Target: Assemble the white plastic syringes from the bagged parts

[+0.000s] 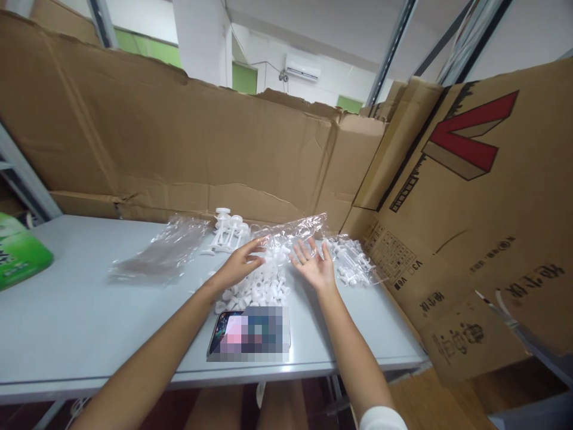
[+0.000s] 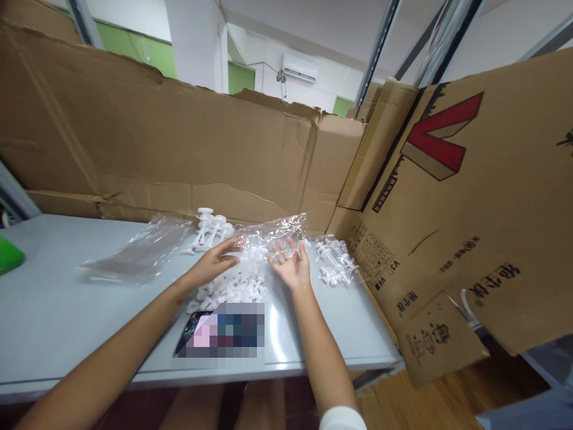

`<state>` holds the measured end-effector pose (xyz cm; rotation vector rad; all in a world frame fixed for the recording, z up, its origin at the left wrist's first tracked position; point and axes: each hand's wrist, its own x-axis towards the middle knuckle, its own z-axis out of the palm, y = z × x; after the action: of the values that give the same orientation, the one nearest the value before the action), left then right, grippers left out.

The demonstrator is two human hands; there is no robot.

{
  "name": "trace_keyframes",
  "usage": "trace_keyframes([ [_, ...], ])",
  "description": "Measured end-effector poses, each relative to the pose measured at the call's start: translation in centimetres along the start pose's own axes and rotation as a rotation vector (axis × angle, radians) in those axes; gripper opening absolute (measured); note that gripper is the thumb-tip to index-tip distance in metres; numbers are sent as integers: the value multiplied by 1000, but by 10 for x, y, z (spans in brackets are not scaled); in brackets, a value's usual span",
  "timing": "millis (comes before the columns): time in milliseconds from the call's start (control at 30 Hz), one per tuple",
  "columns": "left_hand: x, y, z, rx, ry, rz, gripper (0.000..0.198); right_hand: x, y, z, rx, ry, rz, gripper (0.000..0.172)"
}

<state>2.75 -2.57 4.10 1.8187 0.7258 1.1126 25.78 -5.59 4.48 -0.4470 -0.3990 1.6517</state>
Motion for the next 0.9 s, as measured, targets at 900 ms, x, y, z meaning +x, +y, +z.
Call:
trace_keyframes([
  [900, -10, 10, 7, 420, -4, 163, 23, -6, 27, 13, -189, -156, -41, 50],
])
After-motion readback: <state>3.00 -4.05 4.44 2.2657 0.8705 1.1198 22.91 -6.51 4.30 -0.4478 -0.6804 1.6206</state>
